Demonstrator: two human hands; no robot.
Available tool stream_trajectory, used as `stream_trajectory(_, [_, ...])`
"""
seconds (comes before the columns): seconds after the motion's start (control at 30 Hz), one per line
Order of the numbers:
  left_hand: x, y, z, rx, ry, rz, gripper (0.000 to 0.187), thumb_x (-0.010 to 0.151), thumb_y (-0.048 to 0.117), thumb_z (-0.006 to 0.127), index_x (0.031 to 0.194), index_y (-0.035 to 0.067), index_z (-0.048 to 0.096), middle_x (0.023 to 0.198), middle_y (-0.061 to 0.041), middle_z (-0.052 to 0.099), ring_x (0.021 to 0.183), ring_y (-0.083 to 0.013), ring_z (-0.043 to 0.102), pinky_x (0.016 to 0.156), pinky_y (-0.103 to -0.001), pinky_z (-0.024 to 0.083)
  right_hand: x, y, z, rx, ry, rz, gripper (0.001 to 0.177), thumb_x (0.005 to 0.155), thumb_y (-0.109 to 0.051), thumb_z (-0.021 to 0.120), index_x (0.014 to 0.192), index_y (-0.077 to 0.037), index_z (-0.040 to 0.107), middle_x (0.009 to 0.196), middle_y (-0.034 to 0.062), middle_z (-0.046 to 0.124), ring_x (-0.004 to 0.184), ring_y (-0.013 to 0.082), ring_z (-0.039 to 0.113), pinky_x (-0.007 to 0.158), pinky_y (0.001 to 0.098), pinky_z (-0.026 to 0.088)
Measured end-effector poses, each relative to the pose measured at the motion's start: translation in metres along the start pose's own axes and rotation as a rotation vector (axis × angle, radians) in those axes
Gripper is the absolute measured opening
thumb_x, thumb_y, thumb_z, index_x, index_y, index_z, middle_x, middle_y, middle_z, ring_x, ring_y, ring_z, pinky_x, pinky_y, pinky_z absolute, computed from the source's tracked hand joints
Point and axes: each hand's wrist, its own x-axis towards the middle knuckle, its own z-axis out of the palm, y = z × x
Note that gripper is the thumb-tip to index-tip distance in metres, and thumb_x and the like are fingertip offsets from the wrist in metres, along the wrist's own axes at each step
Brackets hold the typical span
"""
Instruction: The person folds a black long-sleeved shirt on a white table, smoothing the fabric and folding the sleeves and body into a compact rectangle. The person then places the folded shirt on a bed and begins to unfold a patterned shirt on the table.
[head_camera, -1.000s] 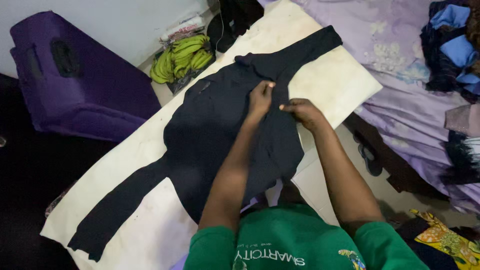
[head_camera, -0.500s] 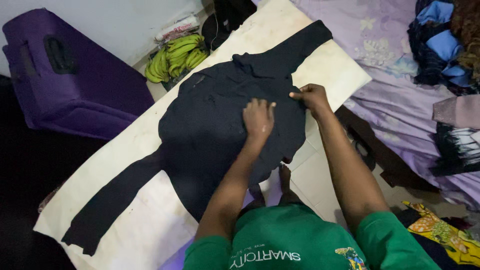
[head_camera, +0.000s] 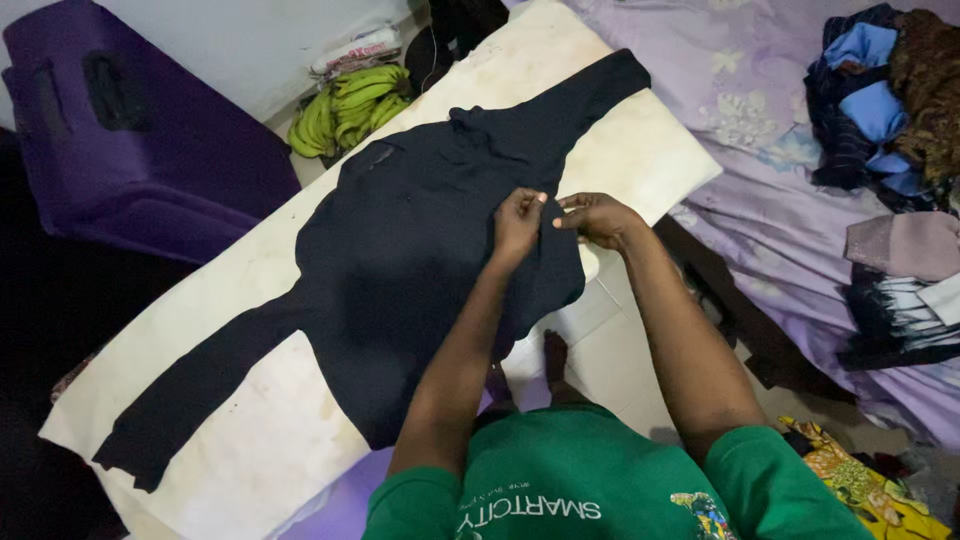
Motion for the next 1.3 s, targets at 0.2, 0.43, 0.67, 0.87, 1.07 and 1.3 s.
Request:
stream_trajectory(0.2, [-0.023,0.039,0.005,0.734,-0.003,0.118,0.023,0.104,0.024,0.060,0.110,0.004,0.070,0.110,-0.020,0.070,0.101,-0.0378,0.066,0.087,-0.049,0.053,0.013,0.000,-0.027,-0.119,0.160,-0.033,0.038,0.079,-0.009,0.086,0.112,0.001,0.070,0.098,0.0096,0.071,0.084,0.0189,0.066,0.071,0.0310,0.052])
stream_trajectory(0.43, [-0.084,0.058,0.000,0.911,-0.024,0.308,0.062,0.096,0.035,0.061,0.145,-0.001,0.053,0.153,-0.027,0.044,0.140,-0.0440,0.042,0.114,-0.060,0.029,0.018,0.013,-0.044,-0.376,0.092,0.027,0.031,0.070,-0.006,0.086,0.099,-0.006,0.075,0.087,0.0052,0.073,0.076,0.0164,0.066,0.066,0.0292,0.053])
stream_trajectory(0.67, [-0.116,0.036,-0.015,1.016,-0.008,0.391,0.057,0.101,0.035,0.057,0.146,0.000,0.055,0.157,-0.025,0.044,0.147,-0.0432,0.038,0.120,-0.060,0.026,0.002,0.034,-0.044,-0.404,0.225,-0.044,0.028,0.075,-0.018,0.091,0.082,-0.002,0.069,0.073,0.0052,0.064,0.061,0.0141,0.056,0.056,0.0315,0.047])
stream_trajectory(0.87, [-0.130,0.035,-0.029,0.751,-0.165,0.528,0.042,0.102,0.040,0.061,0.109,0.000,0.071,0.114,-0.021,0.065,0.105,-0.0365,0.061,0.091,-0.050,0.046,-0.011,0.043,-0.027,-0.189,0.269,-0.109,0.032,0.086,-0.035,0.081,0.087,-0.006,0.067,0.072,0.0016,0.062,0.062,0.0135,0.057,0.055,0.0322,0.048])
stream_trajectory(1.07, [-0.133,0.043,-0.036,0.800,-0.297,0.593,0.028,0.096,0.031,0.066,0.089,0.005,0.069,0.087,-0.012,0.065,0.083,-0.0309,0.062,0.075,-0.044,0.046,-0.031,0.045,-0.021,-0.218,0.198,-0.112,0.032,0.077,-0.034,0.085,0.088,-0.007,0.071,0.074,0.0011,0.069,0.065,0.0124,0.062,0.059,0.0287,0.050])
stream_trajectory(1.3, [-0.139,0.062,-0.050,0.569,0.016,0.772,0.015,0.101,0.014,0.063,0.093,0.002,0.069,0.076,-0.011,0.067,0.062,-0.0255,0.064,0.059,-0.039,0.048,-0.042,0.051,-0.044,-0.348,0.042,-0.098,0.036,0.084,-0.033,0.089,0.089,-0.002,0.070,0.074,0.0002,0.060,0.062,0.0099,0.050,0.057,0.0293,0.040])
